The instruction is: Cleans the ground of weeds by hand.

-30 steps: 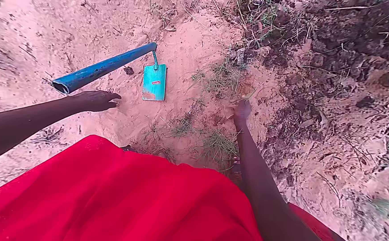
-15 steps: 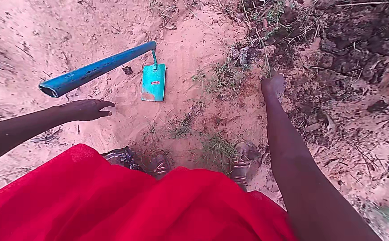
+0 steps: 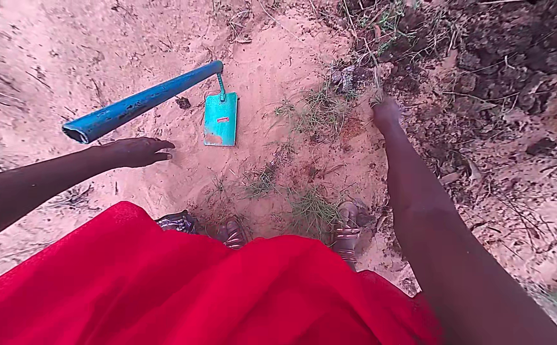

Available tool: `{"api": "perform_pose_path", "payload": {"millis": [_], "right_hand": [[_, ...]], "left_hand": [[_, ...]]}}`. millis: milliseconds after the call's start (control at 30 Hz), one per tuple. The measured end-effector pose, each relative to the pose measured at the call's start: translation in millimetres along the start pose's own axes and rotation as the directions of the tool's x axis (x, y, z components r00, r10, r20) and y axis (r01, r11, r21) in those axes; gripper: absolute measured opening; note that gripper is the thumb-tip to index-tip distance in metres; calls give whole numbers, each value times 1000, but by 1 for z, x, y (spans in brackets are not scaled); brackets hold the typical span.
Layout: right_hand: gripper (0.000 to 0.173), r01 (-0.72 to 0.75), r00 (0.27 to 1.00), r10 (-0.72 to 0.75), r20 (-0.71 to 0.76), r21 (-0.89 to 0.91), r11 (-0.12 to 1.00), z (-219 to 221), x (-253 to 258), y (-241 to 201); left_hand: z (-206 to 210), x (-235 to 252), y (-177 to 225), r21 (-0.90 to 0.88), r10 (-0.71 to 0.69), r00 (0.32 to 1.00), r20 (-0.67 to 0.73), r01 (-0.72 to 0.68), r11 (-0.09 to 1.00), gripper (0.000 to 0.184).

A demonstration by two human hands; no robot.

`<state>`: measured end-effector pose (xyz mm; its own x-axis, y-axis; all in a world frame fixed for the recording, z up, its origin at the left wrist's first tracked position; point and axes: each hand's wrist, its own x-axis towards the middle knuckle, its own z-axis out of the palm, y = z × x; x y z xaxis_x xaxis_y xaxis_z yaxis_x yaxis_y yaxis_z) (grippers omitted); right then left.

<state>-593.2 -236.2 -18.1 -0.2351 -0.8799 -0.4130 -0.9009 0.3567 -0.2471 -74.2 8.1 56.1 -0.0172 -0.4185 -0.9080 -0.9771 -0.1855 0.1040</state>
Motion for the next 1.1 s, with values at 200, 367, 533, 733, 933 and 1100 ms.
{"api": "perform_pose_path", "payload": {"millis": [200,367,533,733,933,1100], "right_hand": [[59,-97,995,95,-29,-109,989,8,-7,-15],[57,-163,984,155,-84,-88,983,21,-34,-6],[56,-323,922,345,-176,142,936,39,-103,42],[55,59,854,376,-359,786,615,38,-115,51],[29,181,968,-146,-205,162,970,12,-72,7],[41,417,908,-377,181,-326,848,22,-26,-33]], "left_hand": [[8,-4,-1,-16,3,1000,-10,-4,1000,46],[17,-8,-6,20,-1,999,42,0,1000,48],[19,-4,-4,59,27,998,61,-31,998,47],[14,5,-5,60,65,997,28,-67,996,47],[12,-2,-24,53,55,998,-34,-53,997,46],[27,-23,-39,-5,-53,998,-28,53,999,46]]}}
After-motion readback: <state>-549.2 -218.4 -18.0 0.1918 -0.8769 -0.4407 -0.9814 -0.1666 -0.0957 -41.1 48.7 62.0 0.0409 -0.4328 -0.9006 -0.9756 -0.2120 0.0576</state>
